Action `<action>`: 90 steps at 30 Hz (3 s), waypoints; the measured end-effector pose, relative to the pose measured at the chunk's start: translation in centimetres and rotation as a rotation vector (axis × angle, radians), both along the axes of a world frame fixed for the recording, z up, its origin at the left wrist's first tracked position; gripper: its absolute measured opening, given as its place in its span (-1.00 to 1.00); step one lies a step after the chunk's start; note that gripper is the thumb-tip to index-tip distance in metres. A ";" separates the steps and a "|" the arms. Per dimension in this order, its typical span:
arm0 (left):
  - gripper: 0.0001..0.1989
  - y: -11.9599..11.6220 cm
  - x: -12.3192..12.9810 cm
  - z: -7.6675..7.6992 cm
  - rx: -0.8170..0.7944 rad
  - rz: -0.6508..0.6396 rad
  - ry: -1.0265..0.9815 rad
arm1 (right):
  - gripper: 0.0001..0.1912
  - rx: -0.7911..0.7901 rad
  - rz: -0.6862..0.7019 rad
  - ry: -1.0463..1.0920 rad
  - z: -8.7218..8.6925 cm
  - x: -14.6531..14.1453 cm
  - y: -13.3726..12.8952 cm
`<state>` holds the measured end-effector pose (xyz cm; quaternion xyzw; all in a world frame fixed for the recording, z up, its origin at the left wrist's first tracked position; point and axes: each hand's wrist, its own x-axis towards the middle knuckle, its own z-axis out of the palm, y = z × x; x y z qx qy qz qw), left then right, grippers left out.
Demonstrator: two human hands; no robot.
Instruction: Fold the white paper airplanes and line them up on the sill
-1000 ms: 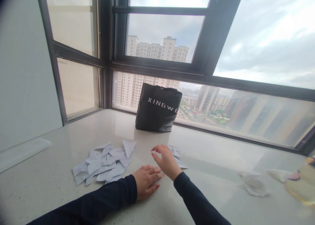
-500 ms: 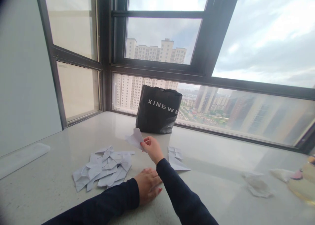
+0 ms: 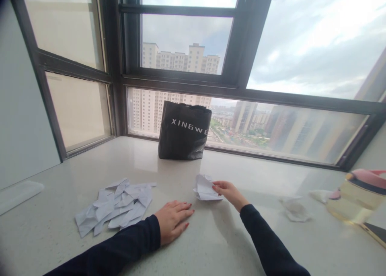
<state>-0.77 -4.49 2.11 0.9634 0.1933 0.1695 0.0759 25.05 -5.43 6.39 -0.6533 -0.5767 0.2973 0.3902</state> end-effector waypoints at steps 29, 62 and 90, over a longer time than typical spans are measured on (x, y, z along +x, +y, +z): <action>-0.62 -0.1 -0.1 0.4 0.009 -0.008 0.013 | -0.72 0.065 -0.075 -0.304 -2.1 0.4 0.8; -0.62 -0.2 -0.1 0.5 -0.005 -0.003 0.020 | -0.74 -0.018 -0.147 -0.777 -1.7 -0.6 -0.1; -0.69 0.6 7.1 0.9 0.161 0.130 0.139 | -0.75 0.088 -0.109 -0.793 -2.5 -1.0 0.3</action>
